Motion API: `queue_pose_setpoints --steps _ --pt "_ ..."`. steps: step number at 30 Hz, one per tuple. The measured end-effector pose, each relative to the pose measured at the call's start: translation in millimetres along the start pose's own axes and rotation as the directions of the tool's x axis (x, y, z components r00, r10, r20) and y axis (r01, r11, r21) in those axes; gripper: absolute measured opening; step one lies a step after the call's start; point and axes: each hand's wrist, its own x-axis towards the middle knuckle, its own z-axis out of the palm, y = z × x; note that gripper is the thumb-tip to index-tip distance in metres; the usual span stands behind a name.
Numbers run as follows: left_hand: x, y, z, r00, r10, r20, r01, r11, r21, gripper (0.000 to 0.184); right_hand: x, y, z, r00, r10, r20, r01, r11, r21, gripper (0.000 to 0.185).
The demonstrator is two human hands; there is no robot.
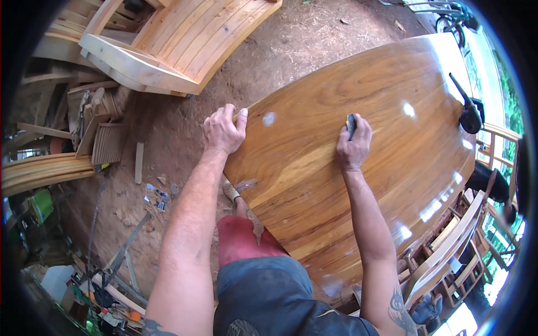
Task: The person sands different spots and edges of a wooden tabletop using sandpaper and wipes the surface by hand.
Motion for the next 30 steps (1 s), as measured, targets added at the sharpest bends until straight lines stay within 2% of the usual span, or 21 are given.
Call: queue_pose_setpoints --steps 2,6,9,10,11,13,16,17,18,19,20,21,22,23,26,27,28,30 --pt "0.6 -1.8 0.2 0.998 0.051 -0.040 -0.052 0.999 -0.015 0.034 -4.8 4.9 8.2 0.997 -0.079 0.016 0.081 0.992 -0.098 0.053" --pt "-5.4 -0.1 -0.8 0.969 0.176 -0.174 -0.183 0.983 -0.027 0.032 -6.0 7.0 10.6 0.999 -0.049 0.013 0.050 0.994 -0.095 0.055" --pt "-25.1 17.4 0.1 0.871 0.404 -0.280 -0.390 0.915 0.105 0.042 -5.2 5.5 12.3 0.999 -0.033 0.007 0.034 0.993 -0.117 0.057" --pt "-39.4 38.4 -10.8 0.844 0.503 -0.186 -0.519 0.854 -0.048 0.051 -5.7 6.2 12.6 0.999 -0.034 0.007 0.034 0.992 -0.119 0.056" --pt "-58.3 51.3 -7.2 0.788 0.609 -0.085 -0.615 0.780 -0.118 0.061 -5.7 7.4 13.0 0.999 -0.033 0.009 0.034 0.992 -0.122 0.056" --pt "-92.0 69.8 12.2 0.694 0.690 0.204 -0.661 0.724 -0.200 0.074 -6.0 7.2 12.6 1.000 -0.024 0.014 0.026 0.992 -0.122 0.056" --pt "-77.6 61.8 18.6 0.632 0.706 0.318 -0.710 0.693 -0.128 0.078 -4.9 5.4 12.9 1.000 -0.007 0.020 0.010 0.993 -0.117 0.056" --pt "-63.6 55.6 19.3 0.653 0.682 0.329 -0.711 0.702 -0.044 0.082 -4.6 4.9 12.1 1.000 -0.006 0.020 0.008 0.993 -0.116 0.056" --pt "-37.8 70.7 -8.9 0.761 0.514 0.396 -0.616 0.765 0.190 0.086 -5.6 4.7 11.2 1.000 -0.004 0.021 0.006 0.993 -0.116 0.056" --pt "-10.7 41.7 3.2 0.850 0.488 0.199 -0.527 0.800 0.286 0.089 -5.5 4.2 11.6 1.000 -0.004 0.018 0.006 0.993 -0.117 0.056" --pt "21.3 26.2 6.7 0.963 0.252 0.100 -0.271 0.902 0.336 0.092 -5.2 4.3 12.2 1.000 -0.004 0.016 0.006 0.993 -0.118 0.056" --pt "48.3 23.7 -18.1 0.976 -0.106 0.189 0.022 0.915 0.402 0.095 -5.7 4.0 12.3 1.000 -0.007 0.016 0.009 0.993 -0.119 0.056" --pt "71.9 -24.7 0.8 0.987 -0.157 0.031 0.138 0.934 0.328 0.096 -5.1 3.0 12.1 1.000 -0.006 0.020 0.008 0.992 -0.123 0.056" --pt "83.0 -48.3 1.8 0.991 -0.090 -0.095 0.126 0.863 0.490 0.094 -3.7 2.2 13.0 1.000 -0.004 0.020 0.006 0.992 -0.128 0.056" --pt "60.7 -12.4 -4.2 0.999 0.019 -0.044 -0.012 0.985 0.174 0.089 -10.0 4.9 13.9 1.000 0.006 0.024 -0.003 0.990 -0.140 0.056" --pt "48.7 -0.2 3.6 0.995 0.104 0.004 -0.104 0.993 0.052 0.089 -6.1 5.7 14.9 1.000 -0.007 0.020 0.010 0.990 -0.143 0.056" --pt "37.5 21.6 -2.0 0.988 0.118 0.098 -0.113 0.992 -0.058 0.096 -3.9 6.3 15.3 1.000 -0.014 0.014 0.015 0.991 -0.135 0.057" --pt "25.9 56.8 -19.4 0.924 -0.004 0.382 0.001 1.000 0.008 0.105 -5.1 6.4 15.4 1.000 -0.021 0.014 0.022 0.992 -0.123 0.057"
